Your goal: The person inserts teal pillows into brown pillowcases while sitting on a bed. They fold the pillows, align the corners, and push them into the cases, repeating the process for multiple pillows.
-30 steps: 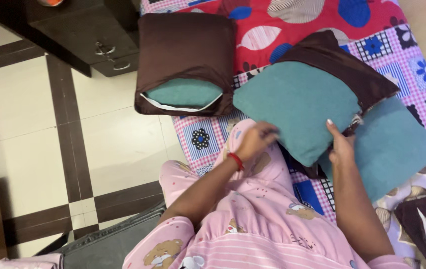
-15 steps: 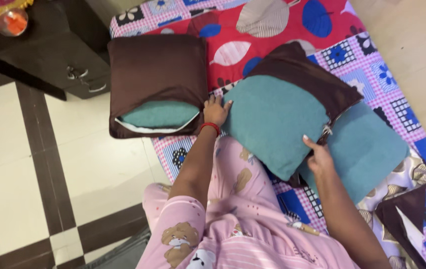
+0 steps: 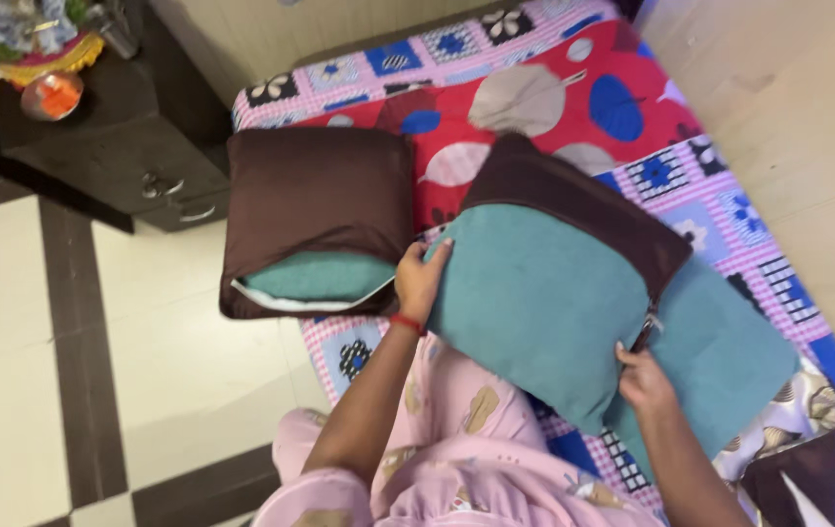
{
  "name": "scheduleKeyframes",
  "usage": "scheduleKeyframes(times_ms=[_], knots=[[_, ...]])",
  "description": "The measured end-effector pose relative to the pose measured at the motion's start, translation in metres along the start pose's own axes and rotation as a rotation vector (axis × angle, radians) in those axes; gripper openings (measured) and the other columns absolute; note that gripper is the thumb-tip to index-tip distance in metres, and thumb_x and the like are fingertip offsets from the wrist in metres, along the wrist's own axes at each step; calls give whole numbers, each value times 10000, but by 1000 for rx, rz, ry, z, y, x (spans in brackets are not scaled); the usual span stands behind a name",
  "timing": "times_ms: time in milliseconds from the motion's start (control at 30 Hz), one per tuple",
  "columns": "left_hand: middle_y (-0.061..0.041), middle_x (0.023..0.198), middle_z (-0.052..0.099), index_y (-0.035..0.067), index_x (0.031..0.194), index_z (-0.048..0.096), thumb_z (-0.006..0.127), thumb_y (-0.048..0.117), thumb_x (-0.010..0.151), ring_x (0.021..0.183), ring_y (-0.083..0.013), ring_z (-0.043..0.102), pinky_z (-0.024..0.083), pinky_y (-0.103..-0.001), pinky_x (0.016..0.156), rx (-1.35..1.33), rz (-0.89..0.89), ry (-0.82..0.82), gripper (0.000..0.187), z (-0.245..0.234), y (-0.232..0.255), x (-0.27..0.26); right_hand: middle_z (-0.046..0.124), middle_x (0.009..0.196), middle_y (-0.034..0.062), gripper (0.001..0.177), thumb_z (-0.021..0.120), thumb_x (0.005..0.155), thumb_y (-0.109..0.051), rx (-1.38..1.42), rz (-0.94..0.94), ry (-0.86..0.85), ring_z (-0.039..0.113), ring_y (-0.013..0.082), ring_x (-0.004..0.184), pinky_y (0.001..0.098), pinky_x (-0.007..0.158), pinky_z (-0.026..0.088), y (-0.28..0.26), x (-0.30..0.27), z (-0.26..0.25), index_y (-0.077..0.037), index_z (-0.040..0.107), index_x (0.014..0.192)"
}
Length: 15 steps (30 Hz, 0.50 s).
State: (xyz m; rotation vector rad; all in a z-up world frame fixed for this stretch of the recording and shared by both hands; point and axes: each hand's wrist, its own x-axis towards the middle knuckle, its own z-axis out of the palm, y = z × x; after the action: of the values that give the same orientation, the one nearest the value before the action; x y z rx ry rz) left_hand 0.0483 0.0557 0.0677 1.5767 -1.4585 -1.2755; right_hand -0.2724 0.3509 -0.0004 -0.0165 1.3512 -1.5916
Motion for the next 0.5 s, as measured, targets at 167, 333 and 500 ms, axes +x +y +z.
scheduleKeyframes(times_ms=[167, 333, 500], knots=[[-3, 794, 590, 9, 878, 633, 747, 229, 952, 753, -70, 501, 456, -237, 692, -359, 176, 210, 259, -88, -34, -108, 537, 1499, 102, 797, 505, 789, 50, -12, -12, -207, 539, 291, 1341, 475, 1134, 407, 9, 25, 34, -94, 372, 1561], [22, 758, 569, 14, 859, 654, 697, 221, 992, 720, -50, 496, 430, -233, 654, -380, 3, 185, 250, -127, -84, -152, 548, 1469, 191, 578, 603, 935, -166, -989, -536, -110, 501, 378, 1365, 446, 1151, 379, 3, 35, 151, -49, 477, 1488], [-44, 782, 621, -12, 955, 692, 727, 201, 953, 696, -118, 558, 475, -270, 648, -60, 194, 128, 216, -108, -107, -137, 333, 1641, 216, 760, 717, 884, -272, -1685, -975, -524, 274, 444, 1507, 650, 1172, 170, 28, -76, 244, -151, 411, 1569]])
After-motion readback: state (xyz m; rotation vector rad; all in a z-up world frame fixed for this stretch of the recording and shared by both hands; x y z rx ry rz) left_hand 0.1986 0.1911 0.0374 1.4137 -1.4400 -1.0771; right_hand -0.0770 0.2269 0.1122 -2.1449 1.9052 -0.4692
